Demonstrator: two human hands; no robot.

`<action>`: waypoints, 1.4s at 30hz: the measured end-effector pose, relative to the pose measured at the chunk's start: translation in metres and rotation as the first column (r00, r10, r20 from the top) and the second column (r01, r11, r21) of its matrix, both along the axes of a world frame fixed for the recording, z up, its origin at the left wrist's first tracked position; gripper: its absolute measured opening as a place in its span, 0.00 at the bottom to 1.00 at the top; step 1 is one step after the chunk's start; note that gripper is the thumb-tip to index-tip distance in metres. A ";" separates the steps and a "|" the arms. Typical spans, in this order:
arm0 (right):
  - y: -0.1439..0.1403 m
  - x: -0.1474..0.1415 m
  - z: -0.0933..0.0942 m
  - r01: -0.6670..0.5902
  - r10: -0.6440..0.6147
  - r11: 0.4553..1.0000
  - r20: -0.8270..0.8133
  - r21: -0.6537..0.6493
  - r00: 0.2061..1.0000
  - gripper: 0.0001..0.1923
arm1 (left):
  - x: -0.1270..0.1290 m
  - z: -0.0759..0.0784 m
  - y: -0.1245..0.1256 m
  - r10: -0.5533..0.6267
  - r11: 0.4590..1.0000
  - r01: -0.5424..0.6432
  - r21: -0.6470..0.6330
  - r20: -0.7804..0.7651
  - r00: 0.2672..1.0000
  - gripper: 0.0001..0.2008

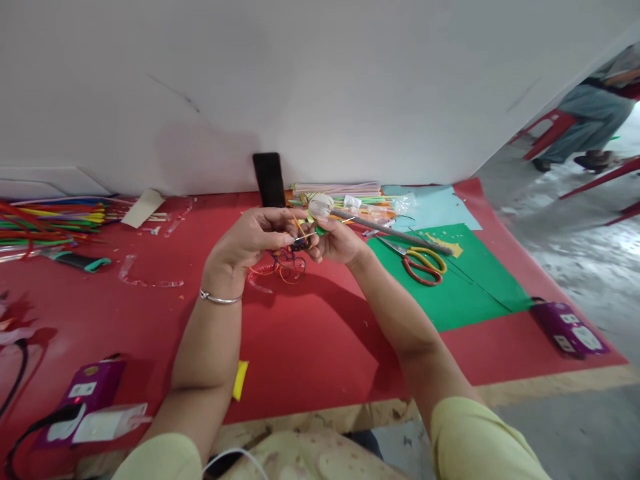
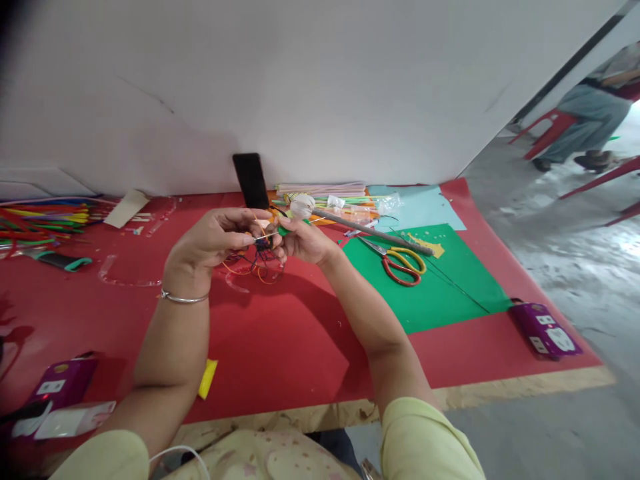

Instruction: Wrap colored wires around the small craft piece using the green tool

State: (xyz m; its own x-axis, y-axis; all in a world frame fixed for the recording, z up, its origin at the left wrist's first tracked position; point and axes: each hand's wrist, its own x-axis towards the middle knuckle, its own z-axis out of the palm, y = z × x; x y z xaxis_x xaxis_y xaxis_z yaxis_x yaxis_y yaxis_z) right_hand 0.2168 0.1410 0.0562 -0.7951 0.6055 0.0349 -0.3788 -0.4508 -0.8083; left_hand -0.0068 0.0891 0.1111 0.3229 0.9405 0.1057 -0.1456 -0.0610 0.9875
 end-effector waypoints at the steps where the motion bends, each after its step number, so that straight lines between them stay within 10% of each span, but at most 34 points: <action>1: 0.001 0.001 0.000 -0.007 0.007 1.000 -0.007 0.029 1.000 0.20 | -0.001 0.000 0.000 -0.006 1.000 0.006 0.001 0.000 1.000 0.23; 13: -0.003 0.022 0.022 0.042 -0.073 0.952 0.089 0.304 0.993 0.26 | -0.004 -0.001 0.004 -0.013 0.999 0.013 -0.040 -0.006 1.000 0.24; 24: -0.002 0.020 0.021 0.055 -0.081 0.951 0.073 0.303 0.994 0.25 | -0.001 0.003 0.001 0.010 1.000 -0.010 -0.007 0.014 1.000 0.24; 42: -0.037 0.052 0.067 0.147 -0.176 0.892 0.028 0.427 0.984 0.20 | 0.025 0.065 -0.029 0.060 0.981 -0.029 0.192 -0.156 0.986 0.20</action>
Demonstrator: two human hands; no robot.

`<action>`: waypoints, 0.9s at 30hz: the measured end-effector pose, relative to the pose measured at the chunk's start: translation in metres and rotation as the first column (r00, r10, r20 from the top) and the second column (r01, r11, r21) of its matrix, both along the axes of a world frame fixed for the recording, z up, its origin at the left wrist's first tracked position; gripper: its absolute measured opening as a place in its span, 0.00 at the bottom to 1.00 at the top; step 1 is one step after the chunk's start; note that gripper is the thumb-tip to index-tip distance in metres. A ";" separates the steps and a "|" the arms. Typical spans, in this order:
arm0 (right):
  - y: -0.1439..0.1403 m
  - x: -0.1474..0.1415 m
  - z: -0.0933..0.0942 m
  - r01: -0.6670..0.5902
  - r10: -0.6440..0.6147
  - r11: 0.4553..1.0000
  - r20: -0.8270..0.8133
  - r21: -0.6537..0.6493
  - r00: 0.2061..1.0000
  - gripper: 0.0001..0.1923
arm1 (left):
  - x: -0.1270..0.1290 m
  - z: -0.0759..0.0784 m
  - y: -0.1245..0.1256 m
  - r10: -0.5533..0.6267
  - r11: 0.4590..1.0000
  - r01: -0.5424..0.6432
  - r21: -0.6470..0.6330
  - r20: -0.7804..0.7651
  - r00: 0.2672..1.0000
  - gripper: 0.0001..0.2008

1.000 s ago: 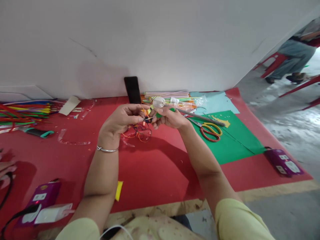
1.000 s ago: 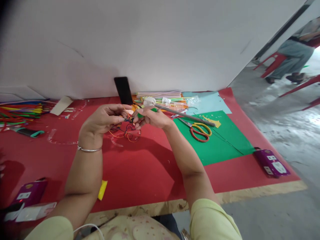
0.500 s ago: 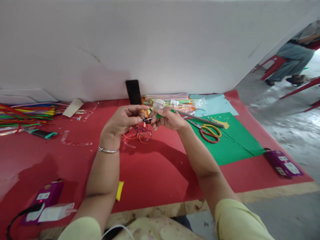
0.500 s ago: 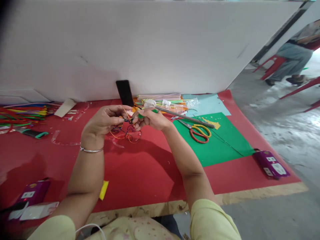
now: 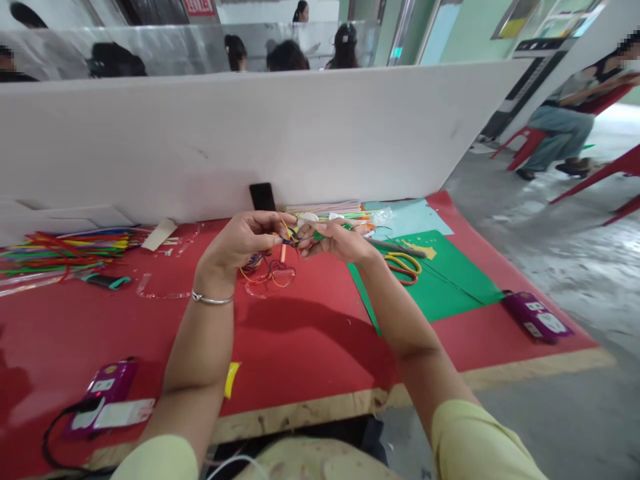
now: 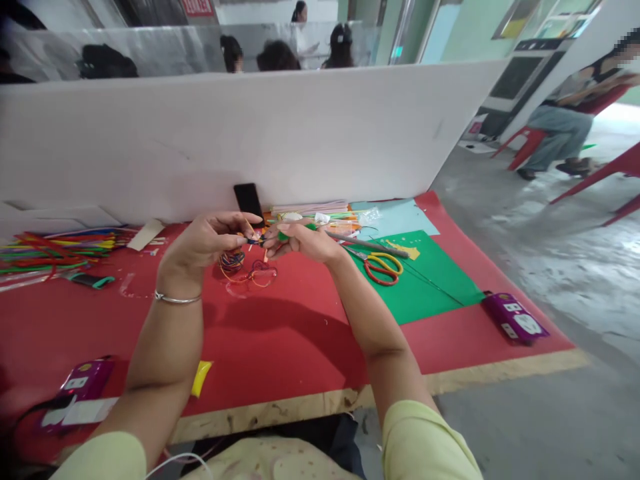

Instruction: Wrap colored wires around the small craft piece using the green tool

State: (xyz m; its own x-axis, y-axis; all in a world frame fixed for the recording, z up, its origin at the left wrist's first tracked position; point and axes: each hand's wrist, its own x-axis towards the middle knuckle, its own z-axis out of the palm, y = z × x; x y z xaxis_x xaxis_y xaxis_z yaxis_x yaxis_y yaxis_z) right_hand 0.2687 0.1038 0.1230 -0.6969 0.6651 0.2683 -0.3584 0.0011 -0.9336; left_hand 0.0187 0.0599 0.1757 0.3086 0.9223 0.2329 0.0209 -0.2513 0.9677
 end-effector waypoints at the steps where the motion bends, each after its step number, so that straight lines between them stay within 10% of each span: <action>1: -0.004 0.003 0.003 0.031 -0.031 0.999 0.007 0.024 1.000 0.21 | 0.003 0.005 -0.002 -0.011 1.000 0.011 0.010 -0.006 1.000 0.20; 9: -0.054 0.020 0.028 0.303 -0.317 0.917 0.014 0.259 0.948 0.29 | 0.027 0.019 -0.022 0.045 0.991 -0.039 0.124 -0.047 0.998 0.17; 27: -0.055 -0.031 0.008 0.556 -0.645 0.341 -0.242 0.758 0.725 0.24 | 0.027 -0.019 -0.022 0.459 0.855 -0.496 0.151 0.223 0.860 0.17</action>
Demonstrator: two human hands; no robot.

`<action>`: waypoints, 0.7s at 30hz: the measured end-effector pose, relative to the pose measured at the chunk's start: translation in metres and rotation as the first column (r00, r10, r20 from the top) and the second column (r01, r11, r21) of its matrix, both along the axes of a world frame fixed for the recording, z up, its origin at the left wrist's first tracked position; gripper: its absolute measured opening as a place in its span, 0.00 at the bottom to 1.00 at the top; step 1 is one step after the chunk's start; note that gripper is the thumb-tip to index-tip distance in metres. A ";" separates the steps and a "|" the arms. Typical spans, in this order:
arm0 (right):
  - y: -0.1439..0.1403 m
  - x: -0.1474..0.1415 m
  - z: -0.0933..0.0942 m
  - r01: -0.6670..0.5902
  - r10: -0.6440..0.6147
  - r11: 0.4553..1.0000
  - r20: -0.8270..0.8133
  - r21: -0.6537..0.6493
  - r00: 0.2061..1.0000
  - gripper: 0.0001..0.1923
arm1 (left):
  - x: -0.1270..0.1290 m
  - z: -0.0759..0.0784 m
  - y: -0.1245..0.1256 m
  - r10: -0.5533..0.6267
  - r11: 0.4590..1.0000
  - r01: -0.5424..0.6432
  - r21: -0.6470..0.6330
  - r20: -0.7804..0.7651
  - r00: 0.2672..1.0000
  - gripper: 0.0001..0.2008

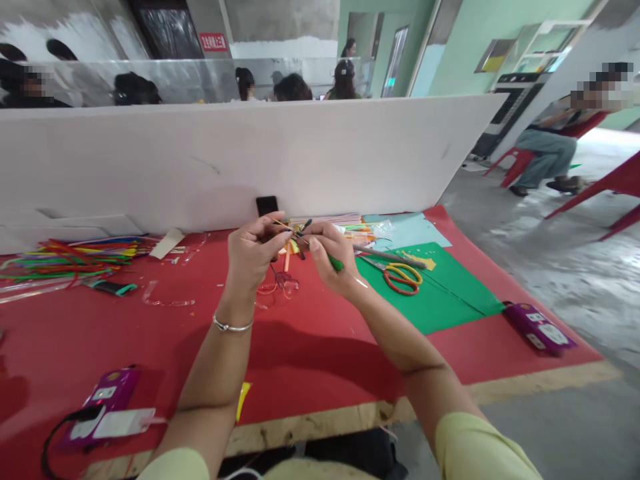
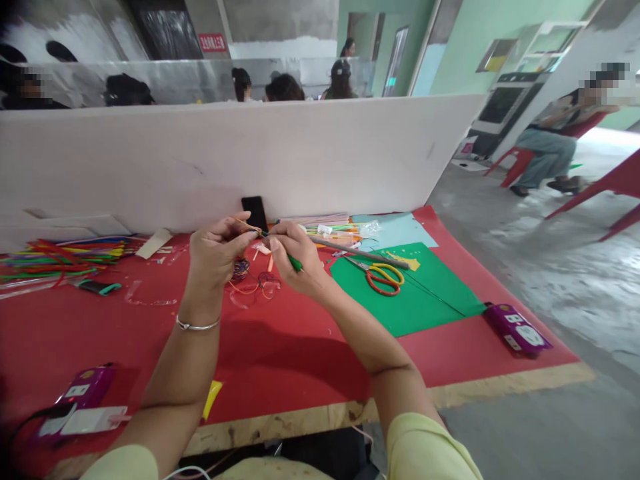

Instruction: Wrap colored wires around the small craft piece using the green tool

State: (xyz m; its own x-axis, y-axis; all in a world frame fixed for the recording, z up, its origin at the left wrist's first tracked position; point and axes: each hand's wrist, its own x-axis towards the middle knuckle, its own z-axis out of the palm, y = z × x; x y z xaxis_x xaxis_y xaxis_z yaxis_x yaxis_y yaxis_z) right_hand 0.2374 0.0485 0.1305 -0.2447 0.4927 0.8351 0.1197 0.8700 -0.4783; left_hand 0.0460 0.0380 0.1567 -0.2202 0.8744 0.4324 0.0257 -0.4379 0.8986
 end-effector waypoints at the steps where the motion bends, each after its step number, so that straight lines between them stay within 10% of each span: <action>1: 0.002 -0.002 -0.002 0.030 -0.030 0.998 0.004 0.049 1.000 0.23 | -0.001 -0.003 0.002 0.017 1.000 -0.017 -0.001 0.004 1.000 0.18; 11: 0.021 -0.014 -0.025 0.130 -0.132 0.969 -0.003 0.212 0.991 0.14 | 0.007 -0.010 0.009 0.005 1.000 -0.007 0.016 0.149 0.989 0.20; 21: 0.052 0.001 -0.048 -0.017 0.001 0.977 0.071 0.211 0.997 0.25 | -0.008 -0.010 0.011 -0.388 0.854 0.480 -0.203 0.369 0.845 0.21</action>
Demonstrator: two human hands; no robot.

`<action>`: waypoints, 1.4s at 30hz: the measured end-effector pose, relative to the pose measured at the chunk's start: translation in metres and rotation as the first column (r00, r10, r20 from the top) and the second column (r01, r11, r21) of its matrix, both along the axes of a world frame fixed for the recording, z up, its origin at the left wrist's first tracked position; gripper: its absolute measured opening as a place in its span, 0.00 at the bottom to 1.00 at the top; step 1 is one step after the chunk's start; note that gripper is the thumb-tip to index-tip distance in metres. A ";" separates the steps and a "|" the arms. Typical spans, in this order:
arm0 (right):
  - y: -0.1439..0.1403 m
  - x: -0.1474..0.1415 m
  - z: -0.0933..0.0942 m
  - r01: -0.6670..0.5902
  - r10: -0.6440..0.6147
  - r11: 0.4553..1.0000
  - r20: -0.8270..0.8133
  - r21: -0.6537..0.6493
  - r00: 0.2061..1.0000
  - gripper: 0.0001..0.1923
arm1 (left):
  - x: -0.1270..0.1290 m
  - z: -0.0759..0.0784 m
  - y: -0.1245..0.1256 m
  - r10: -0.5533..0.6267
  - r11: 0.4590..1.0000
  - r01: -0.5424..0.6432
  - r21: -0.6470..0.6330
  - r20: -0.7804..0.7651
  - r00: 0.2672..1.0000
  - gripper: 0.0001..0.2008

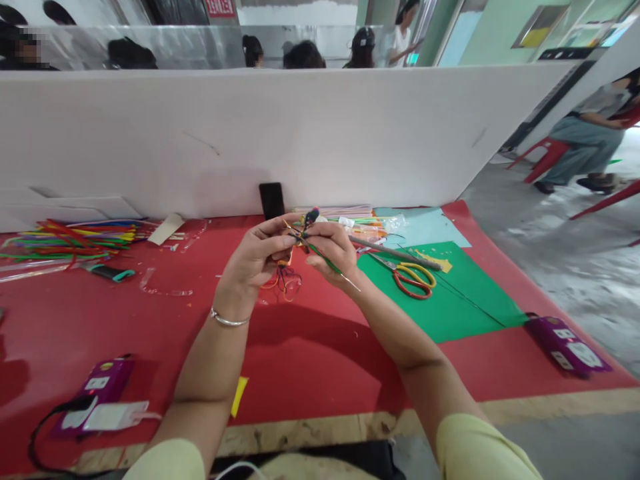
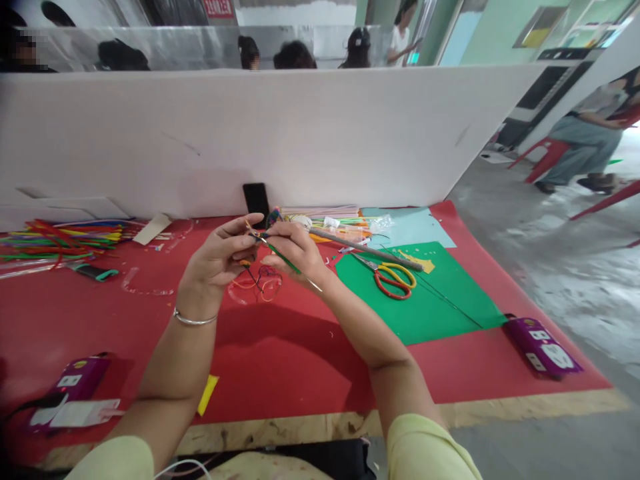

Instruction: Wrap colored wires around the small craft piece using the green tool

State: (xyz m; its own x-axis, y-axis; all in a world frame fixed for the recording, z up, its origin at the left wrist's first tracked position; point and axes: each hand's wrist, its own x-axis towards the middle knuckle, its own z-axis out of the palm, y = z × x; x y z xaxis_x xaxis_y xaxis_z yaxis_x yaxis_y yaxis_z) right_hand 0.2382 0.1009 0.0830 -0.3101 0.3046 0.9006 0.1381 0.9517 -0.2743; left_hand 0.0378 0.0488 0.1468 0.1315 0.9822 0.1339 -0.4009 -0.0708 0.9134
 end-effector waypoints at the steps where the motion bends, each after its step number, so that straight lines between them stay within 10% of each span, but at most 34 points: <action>1: 0.002 0.002 0.003 -0.015 0.015 1.000 0.034 -0.001 0.999 0.24 | -0.002 -0.001 0.001 -0.009 1.000 0.009 -0.004 -0.007 1.000 0.20; 11: -0.006 0.016 0.036 -0.031 0.003 0.994 0.263 0.103 0.965 0.10 | -0.004 -0.001 -0.001 0.239 0.969 -0.216 0.124 -0.216 0.947 0.18; 19: -0.017 0.025 0.048 -0.230 0.272 0.935 0.131 -0.269 0.953 0.16 | -0.013 -0.004 0.000 0.218 0.971 -0.187 0.148 -0.236 0.947 0.16; 22: -0.014 0.026 0.045 -0.354 0.386 0.780 -0.048 -0.516 0.921 0.21 | -0.013 -0.003 0.001 0.145 0.985 -0.124 0.117 -0.194 0.970 0.16; 28: 0.001 0.007 0.025 -0.612 0.446 0.264 -0.468 -0.746 0.763 0.30 | -0.007 -0.007 0.005 0.062 0.991 -0.047 0.124 -0.115 0.991 0.18; 34: -0.003 -0.020 0.021 -0.680 0.201 0.083 -0.656 -0.728 0.727 0.32 | 0.004 -0.012 0.006 0.248 0.954 -0.215 0.207 -0.145 0.958 0.19; 42: -0.014 -0.037 0.029 -0.784 -0.105 -0.114 -0.777 -0.610 0.620 0.29 | 0.013 -0.035 0.013 0.634 0.738 -0.411 0.535 -0.343 0.693 0.21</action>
State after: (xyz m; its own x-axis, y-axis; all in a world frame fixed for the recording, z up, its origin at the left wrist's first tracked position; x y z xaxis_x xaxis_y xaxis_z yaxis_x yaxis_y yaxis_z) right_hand 0.2015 0.0872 0.1119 -0.4534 0.8874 -0.0829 -0.6538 -0.3943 -0.6458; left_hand 0.0512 0.0613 0.1119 -0.2333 0.7779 0.5835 0.2917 -0.5164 0.8051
